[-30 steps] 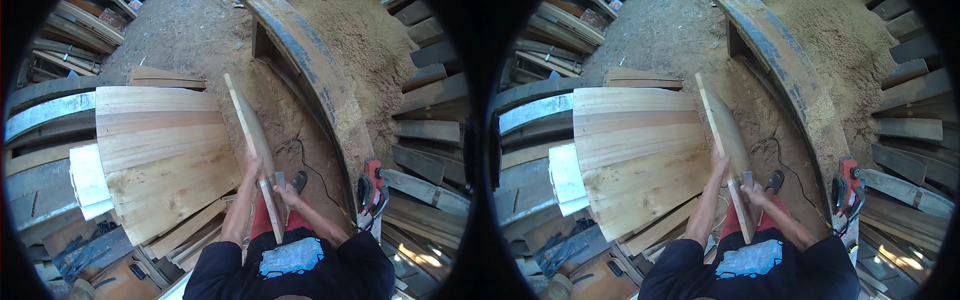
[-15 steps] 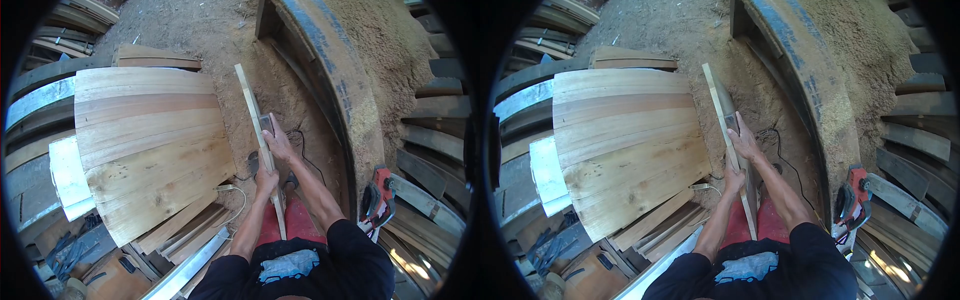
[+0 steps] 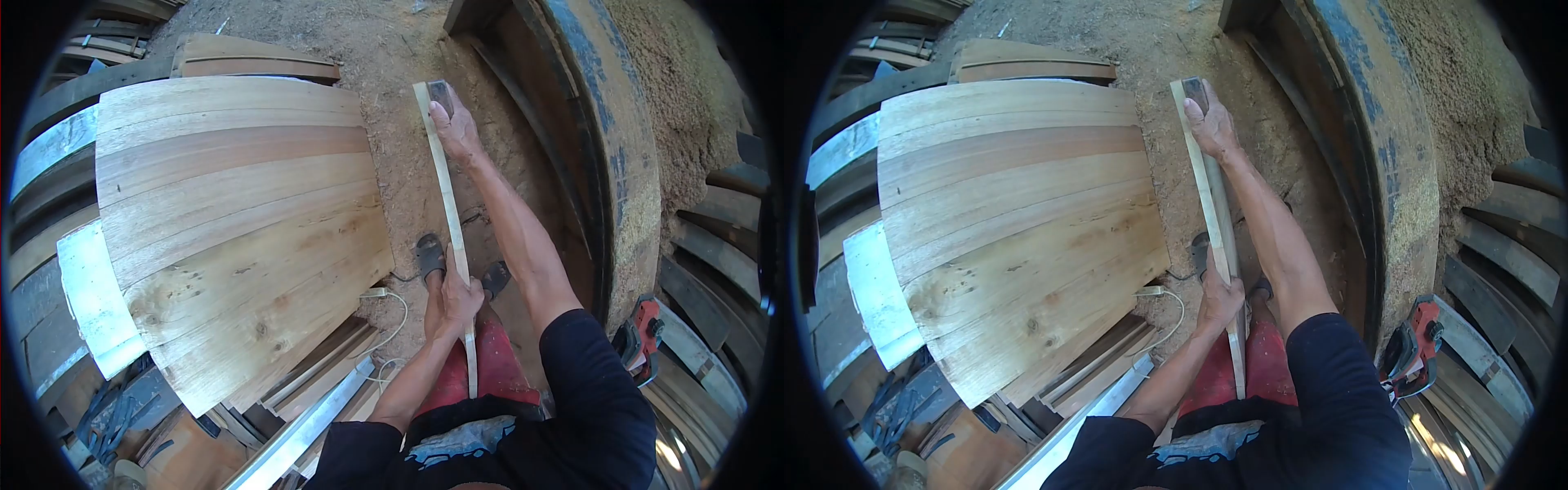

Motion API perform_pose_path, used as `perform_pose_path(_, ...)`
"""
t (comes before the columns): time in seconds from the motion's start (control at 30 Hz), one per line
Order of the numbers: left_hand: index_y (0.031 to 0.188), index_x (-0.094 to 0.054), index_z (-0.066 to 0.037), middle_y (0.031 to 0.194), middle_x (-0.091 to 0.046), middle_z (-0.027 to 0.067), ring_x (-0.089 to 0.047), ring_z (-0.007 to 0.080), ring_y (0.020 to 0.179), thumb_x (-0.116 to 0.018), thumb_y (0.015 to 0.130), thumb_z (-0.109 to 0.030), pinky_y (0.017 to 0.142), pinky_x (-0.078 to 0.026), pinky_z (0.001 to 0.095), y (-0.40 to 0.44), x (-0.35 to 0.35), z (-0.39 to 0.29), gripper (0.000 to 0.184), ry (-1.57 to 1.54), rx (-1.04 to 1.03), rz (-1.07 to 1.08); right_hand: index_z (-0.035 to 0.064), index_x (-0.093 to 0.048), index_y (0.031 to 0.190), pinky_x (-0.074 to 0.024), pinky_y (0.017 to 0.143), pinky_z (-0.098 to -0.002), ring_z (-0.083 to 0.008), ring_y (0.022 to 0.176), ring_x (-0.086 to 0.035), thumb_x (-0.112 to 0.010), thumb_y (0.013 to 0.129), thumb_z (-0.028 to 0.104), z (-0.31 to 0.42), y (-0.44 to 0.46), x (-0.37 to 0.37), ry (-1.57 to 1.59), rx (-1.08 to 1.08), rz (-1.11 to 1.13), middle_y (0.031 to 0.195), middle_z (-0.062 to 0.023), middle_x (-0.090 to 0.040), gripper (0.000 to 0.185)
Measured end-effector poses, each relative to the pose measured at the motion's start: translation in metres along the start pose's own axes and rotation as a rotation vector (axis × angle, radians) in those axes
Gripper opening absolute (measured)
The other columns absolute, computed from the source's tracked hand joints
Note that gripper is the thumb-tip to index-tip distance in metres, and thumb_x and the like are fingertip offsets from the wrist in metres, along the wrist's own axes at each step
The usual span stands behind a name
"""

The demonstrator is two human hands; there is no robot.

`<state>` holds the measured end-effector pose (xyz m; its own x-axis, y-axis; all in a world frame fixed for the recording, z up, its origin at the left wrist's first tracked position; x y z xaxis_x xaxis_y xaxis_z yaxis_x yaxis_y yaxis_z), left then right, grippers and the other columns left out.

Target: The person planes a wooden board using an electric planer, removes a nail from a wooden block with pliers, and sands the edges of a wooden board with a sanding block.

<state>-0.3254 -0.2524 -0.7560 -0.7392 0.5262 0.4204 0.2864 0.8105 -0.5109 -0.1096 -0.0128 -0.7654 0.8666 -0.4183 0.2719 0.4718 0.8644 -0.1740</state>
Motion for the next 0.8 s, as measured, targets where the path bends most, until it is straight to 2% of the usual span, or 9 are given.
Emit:
perform_pose_path(0.23,0.16,-0.023,-0.001,0.131,-0.057,0.0325,-0.06,0.0473,0.115,-0.059,0.077,0.001,0.102,-0.047,0.0494,0.003,0.005,-0.007,0.091,0.017,0.048,0.016,-0.0052,-0.035,0.155,-0.04,0.115,-0.0433,-0.0424,0.139,-0.05,-0.055,0.099,0.048,-0.01,-0.047,0.003,-0.045,0.001,-0.028,0.148,-0.0314,-0.051,0.08)
perform_pose_path(0.33,0.161,-0.022,-0.001,0.135,-0.054,0.0322,-0.059,0.0465,0.118,-0.058,0.078,0.001,0.104,-0.046,0.0482,-0.001,0.008,-0.008,0.09,0.003,0.096,0.057,-0.004,-0.036,0.155,-0.0405,0.115,-0.0429,-0.0428,0.139,-0.051,-0.054,0.099,0.052,-0.005,0.001,-0.003,-0.018,0.028,-0.044,0.149,-0.0312,-0.051,0.081)
perform_pose_path(0.4,0.161,-0.022,-0.001,0.137,-0.053,0.0315,-0.059,0.0455,0.121,-0.057,0.079,0.0,0.106,-0.046,0.0467,0.003,0.012,-0.014,0.09,-0.024,0.05,0.047,-0.0002,-0.037,0.157,-0.0426,0.112,-0.0441,-0.0437,0.137,-0.052,-0.053,0.099,0.051,0.004,0.064,-0.011,-0.038,-0.094,0.024,0.147,-0.0306,-0.053,0.079)
perform_pose_path(0.5,0.162,-0.021,-0.003,0.139,-0.054,0.0294,-0.057,0.0418,0.129,-0.056,0.081,-0.001,0.11,-0.045,0.0434,0.003,0.011,-0.003,0.089,-0.036,0.158,0.075,0.0038,-0.039,0.157,-0.0488,0.103,-0.045,-0.0386,0.125,-0.062,-0.052,0.1,0.051,-0.006,0.117,-0.013,-0.22,-0.157,0.033,0.14,-0.0255,-0.06,0.075)
perform_pose_path(0.53,0.162,-0.02,-0.004,0.141,-0.053,0.0291,-0.056,0.0404,0.131,-0.055,0.081,-0.001,0.11,-0.044,0.0424,0.001,0.011,-0.002,0.089,-0.066,0.185,0.094,0.0046,-0.04,0.157,-0.0495,0.1,-0.0443,-0.0356,0.122,-0.063,-0.051,0.101,0.052,0.001,0.102,-0.006,-0.09,-0.225,0.077,0.137,-0.0232,-0.062,0.075)
perform_pose_path(0.6,0.163,-0.02,-0.005,0.144,-0.053,0.0286,-0.054,0.0376,0.136,-0.054,0.082,-0.001,0.112,-0.043,0.0405,0.002,0.012,-0.008,0.089,-0.138,0.231,0.128,0.0063,-0.041,0.157,-0.051,0.095,-0.0429,-0.0297,0.114,-0.065,-0.05,0.101,0.054,0.042,0.046,0.021,0.163,-0.346,0.162,0.131,-0.0185,-0.064,0.074)
perform_pose_path(0.67,0.164,-0.018,-0.014,0.134,-0.058,0.0336,-0.062,0.0438,0.12,-0.058,0.082,-0.004,0.103,-0.049,0.0442,0.004,0.013,-0.005,0.091,-0.053,0.143,0.08,0.0053,-0.046,0.154,-0.0514,0.09,-0.0407,-0.0238,0.107,-0.063,-0.049,0.101,0.056,0.058,0.001,0.066,0.237,-0.168,0.032,0.124,-0.0145,-0.064,0.073)
perform_pose_path(0.77,0.164,-0.018,-0.016,0.125,-0.063,0.0351,-0.067,0.0469,0.111,-0.06,0.083,-0.006,0.098,-0.052,0.0462,0.005,0.008,0.018,0.092,-0.001,0.004,-0.003,0.0051,-0.052,0.148,-0.0487,0.099,-0.0431,-0.0281,0.116,-0.062,-0.053,0.099,0.059,0.102,-0.066,0.173,0.088,-0.105,-0.172,0.128,-0.0185,-0.064,0.073)
perform_pose_path(0.8,0.164,-0.019,-0.016,0.124,-0.064,0.0348,-0.067,0.047,0.11,-0.059,0.083,-0.006,0.098,-0.052,0.0464,0.005,0.005,0.024,0.091,0.001,-0.005,-0.007,0.0082,-0.051,0.148,-0.0476,0.103,-0.0453,-0.0314,0.124,-0.06,-0.056,0.097,0.061,0.099,-0.082,0.223,-0.192,-0.058,-0.382,0.134,-0.0216,-0.062,0.073)
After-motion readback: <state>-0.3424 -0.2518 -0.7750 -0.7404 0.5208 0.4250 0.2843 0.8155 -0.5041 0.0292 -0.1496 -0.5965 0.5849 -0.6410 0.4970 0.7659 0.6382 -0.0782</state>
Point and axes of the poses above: each hand's wrist, its own y-axis towards the middle knuckle, its own x-axis out of the back of the hand, z = x × y, the point moved 8 cm from there along y, towards the middle knuckle
